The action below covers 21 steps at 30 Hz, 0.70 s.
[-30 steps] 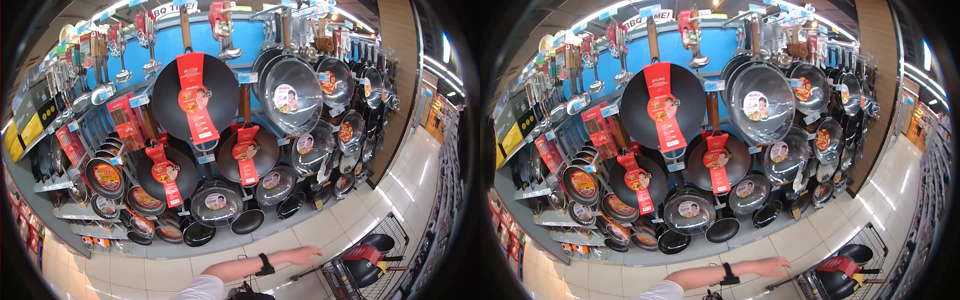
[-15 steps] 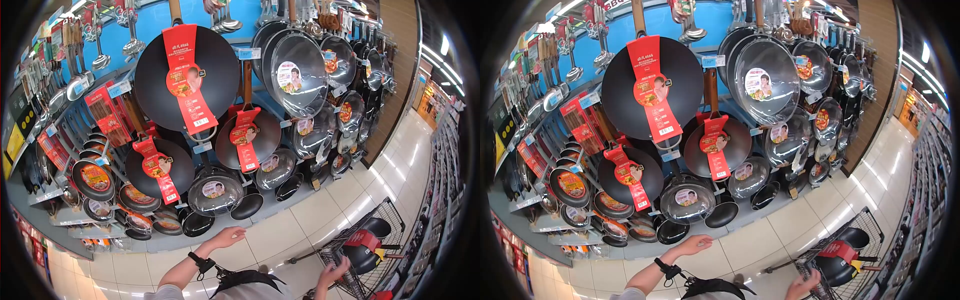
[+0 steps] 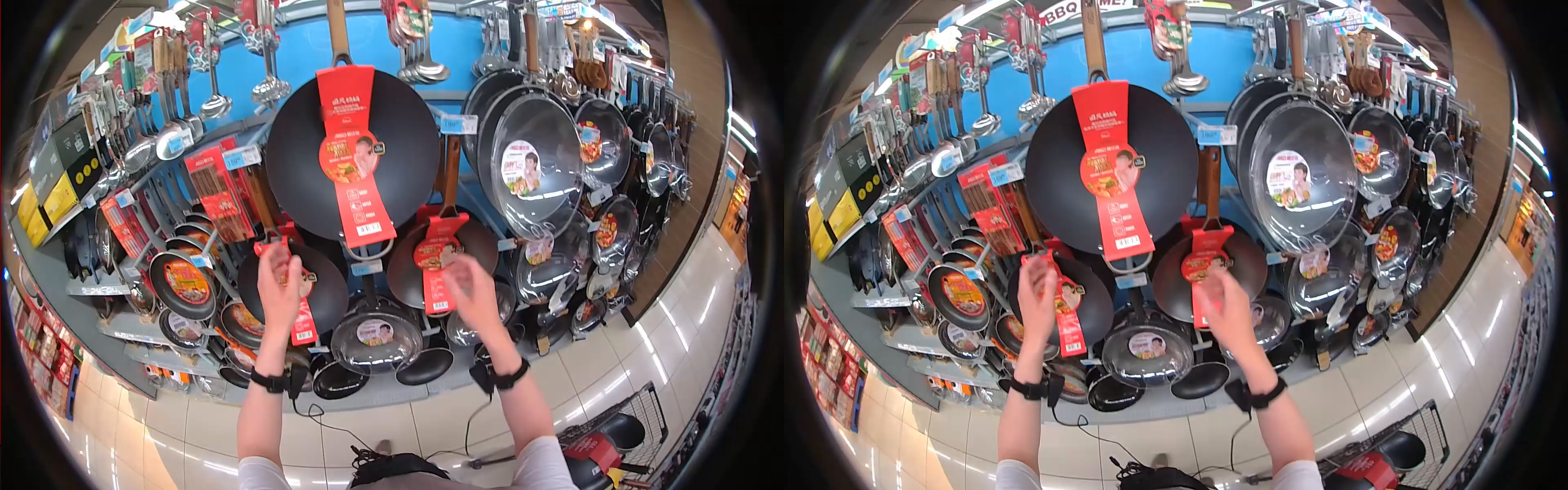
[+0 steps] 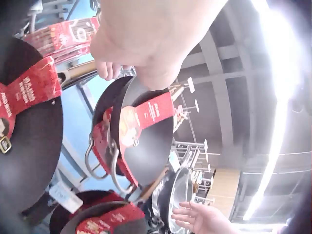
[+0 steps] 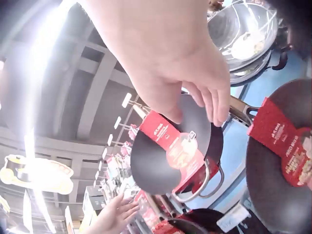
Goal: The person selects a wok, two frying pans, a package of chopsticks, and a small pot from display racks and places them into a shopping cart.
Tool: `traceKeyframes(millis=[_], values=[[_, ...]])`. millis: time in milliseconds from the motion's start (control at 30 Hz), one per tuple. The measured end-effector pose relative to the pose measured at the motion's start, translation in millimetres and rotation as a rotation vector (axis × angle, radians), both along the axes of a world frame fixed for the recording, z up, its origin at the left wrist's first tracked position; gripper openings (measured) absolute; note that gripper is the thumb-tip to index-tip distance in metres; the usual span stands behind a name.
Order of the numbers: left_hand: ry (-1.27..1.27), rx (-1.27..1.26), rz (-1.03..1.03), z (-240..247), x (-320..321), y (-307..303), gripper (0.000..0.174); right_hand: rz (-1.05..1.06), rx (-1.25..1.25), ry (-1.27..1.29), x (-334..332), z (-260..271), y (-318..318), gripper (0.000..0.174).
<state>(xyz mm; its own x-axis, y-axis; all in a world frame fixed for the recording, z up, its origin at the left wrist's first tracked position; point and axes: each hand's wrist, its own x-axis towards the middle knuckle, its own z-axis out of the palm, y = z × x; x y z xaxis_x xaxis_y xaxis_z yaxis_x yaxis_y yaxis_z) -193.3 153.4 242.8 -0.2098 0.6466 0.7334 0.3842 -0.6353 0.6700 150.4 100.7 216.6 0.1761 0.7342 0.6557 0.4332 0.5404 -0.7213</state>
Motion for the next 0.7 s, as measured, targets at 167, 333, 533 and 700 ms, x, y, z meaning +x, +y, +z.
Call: traceKeyframes(millis=[167,333,533,700], values=[[-0.106,-0.02,-0.042,49,-12,71,0.053,-0.094,-0.026,0.217,-13,29,130,0.057],[0.135,-0.139,0.069,81,-5,80,0.044,0.038,-0.082,0.436,-37,44,174,0.053],[0.183,0.031,0.087,70,-3,108,0.037,-0.124,0.103,0.168,-30,37,203,0.039],[0.063,0.113,0.082,65,-1,108,0.033,-0.12,0.209,0.168,-43,44,176,0.026]])
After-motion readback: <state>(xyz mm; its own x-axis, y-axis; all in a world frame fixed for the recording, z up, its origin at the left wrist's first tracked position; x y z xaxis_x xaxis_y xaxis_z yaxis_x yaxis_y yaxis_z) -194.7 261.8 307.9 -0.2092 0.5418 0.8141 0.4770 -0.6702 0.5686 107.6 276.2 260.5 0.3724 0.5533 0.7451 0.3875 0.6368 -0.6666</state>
